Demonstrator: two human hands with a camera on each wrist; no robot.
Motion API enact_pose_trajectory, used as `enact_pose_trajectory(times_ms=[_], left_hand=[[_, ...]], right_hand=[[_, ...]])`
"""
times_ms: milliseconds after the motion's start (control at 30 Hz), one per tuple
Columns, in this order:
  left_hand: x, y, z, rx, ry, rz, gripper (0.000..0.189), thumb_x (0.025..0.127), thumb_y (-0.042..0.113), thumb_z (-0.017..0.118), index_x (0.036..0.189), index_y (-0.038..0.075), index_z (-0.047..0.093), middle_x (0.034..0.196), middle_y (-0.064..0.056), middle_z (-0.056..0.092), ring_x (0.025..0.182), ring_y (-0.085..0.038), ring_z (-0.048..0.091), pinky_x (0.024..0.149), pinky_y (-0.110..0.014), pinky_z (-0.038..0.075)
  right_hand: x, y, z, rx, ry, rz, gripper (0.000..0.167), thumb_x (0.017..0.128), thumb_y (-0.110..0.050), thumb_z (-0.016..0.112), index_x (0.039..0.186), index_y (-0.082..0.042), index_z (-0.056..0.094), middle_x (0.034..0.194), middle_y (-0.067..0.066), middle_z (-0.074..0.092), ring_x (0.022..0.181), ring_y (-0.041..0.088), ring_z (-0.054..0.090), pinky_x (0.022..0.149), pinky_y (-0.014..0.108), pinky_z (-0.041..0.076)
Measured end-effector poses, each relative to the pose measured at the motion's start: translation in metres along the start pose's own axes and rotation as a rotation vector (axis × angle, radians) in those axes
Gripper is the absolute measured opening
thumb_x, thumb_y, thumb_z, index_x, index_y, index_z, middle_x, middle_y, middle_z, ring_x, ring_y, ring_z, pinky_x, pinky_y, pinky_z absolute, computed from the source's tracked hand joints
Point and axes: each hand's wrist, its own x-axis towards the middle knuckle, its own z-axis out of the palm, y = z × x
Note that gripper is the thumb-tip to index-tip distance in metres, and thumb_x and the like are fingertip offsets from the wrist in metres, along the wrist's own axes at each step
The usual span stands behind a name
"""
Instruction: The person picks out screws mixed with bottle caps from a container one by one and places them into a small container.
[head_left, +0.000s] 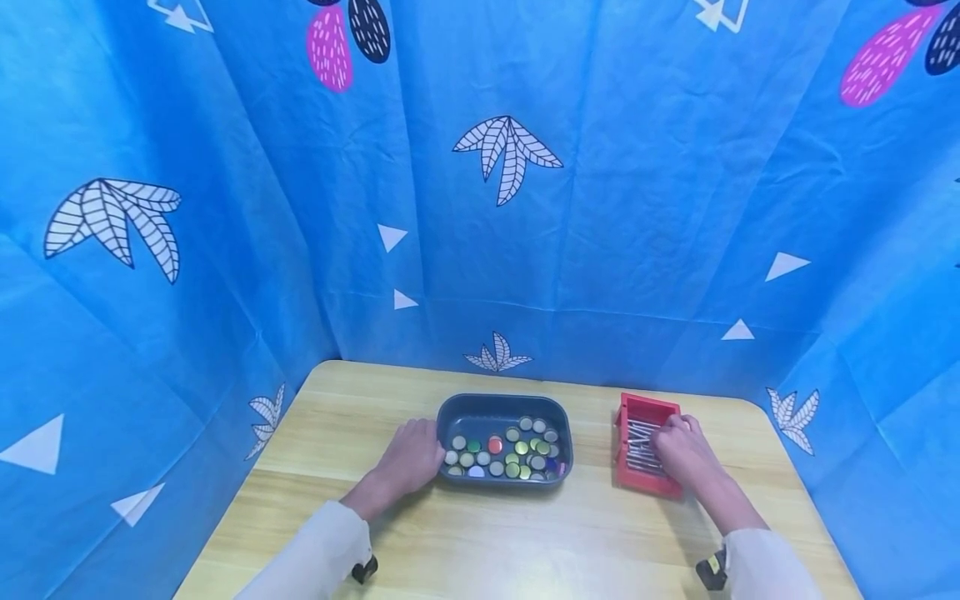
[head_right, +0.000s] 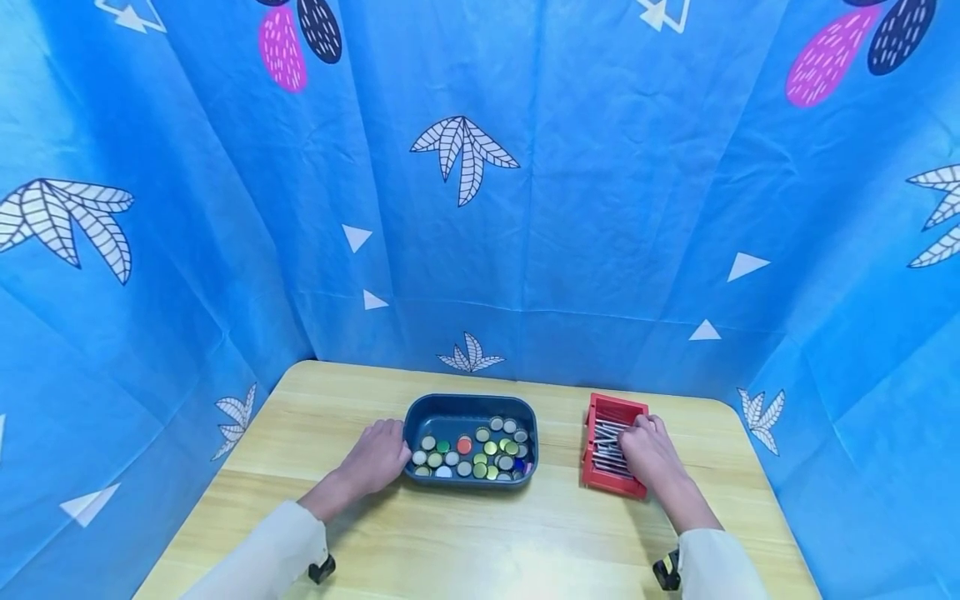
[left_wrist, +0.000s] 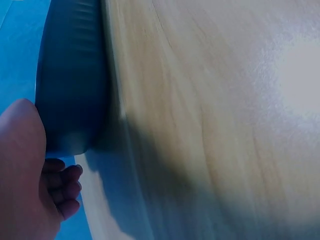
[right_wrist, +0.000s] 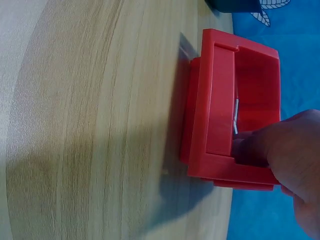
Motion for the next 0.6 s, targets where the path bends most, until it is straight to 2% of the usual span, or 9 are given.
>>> enact_pose_trajectory(times_ms=[100, 200, 300, 367, 500, 600], left_hand=[[0.002, -0.001, 0.002, -0.060, 0.005, -0.023, 0.038, 0.099, 0.022, 0.051, 0.125, -0.004, 0.062, 0.109, -0.010, 0.065, 0.102, -0.026, 0.057, 0.100, -0.048, 0.046], [0.003, -0.003, 0.005, -0.107, 0.020, -0.038, 0.040, 0.100, 0.022, 0.051, 0.130, -0.003, 0.061, 0.113, -0.011, 0.066, 0.107, -0.026, 0.058, 0.102, -0.051, 0.046], [0.003, -0.004, 0.006, -0.146, 0.033, -0.045, 0.043, 0.102, 0.023, 0.051, 0.135, -0.003, 0.059, 0.120, -0.014, 0.064, 0.113, -0.030, 0.058, 0.104, -0.054, 0.046], [0.002, -0.006, 0.006, -0.168, 0.033, -0.062, 0.047, 0.104, 0.026, 0.051, 0.141, -0.003, 0.055, 0.130, -0.017, 0.062, 0.123, -0.033, 0.058, 0.108, -0.056, 0.045], [-0.003, -0.015, 0.001, -0.211, 0.019, -0.099, 0.057, 0.107, 0.034, 0.049, 0.151, -0.001, 0.044, 0.152, -0.021, 0.051, 0.143, -0.040, 0.048, 0.120, -0.059, 0.036], [-0.008, -0.024, -0.006, -0.238, 0.008, -0.106, 0.061, 0.108, 0.040, 0.047, 0.156, 0.003, 0.040, 0.159, -0.018, 0.046, 0.149, -0.040, 0.042, 0.124, -0.058, 0.028]], right_hand=[[0.000, 0.002, -0.002, 0.029, -0.021, 0.012, 0.013, 0.080, 0.004, 0.073, 0.078, -0.008, 0.075, 0.075, 0.007, 0.073, 0.087, 0.027, 0.058, 0.095, 0.061, 0.045], [-0.001, 0.003, -0.008, 0.115, -0.030, 0.042, 0.009, 0.083, 0.000, 0.074, 0.084, -0.008, 0.078, 0.082, 0.006, 0.075, 0.089, 0.027, 0.060, 0.094, 0.059, 0.047], [-0.004, 0.004, -0.018, 0.224, -0.003, 0.077, 0.010, 0.084, -0.002, 0.077, 0.093, -0.005, 0.080, 0.087, 0.007, 0.076, 0.090, 0.027, 0.063, 0.090, 0.055, 0.053], [-0.006, 0.005, -0.026, 0.280, 0.021, 0.096, 0.014, 0.083, -0.001, 0.079, 0.097, -0.002, 0.080, 0.090, 0.009, 0.077, 0.090, 0.029, 0.066, 0.087, 0.053, 0.056], [-0.012, 0.009, -0.041, 0.357, 0.010, 0.161, 0.017, 0.088, -0.006, 0.077, 0.104, -0.001, 0.079, 0.097, 0.014, 0.077, 0.098, 0.036, 0.067, 0.087, 0.056, 0.057], [-0.018, 0.013, -0.052, 0.381, 0.003, 0.196, 0.022, 0.092, -0.013, 0.075, 0.109, 0.001, 0.077, 0.105, 0.020, 0.076, 0.106, 0.043, 0.067, 0.091, 0.061, 0.055]])
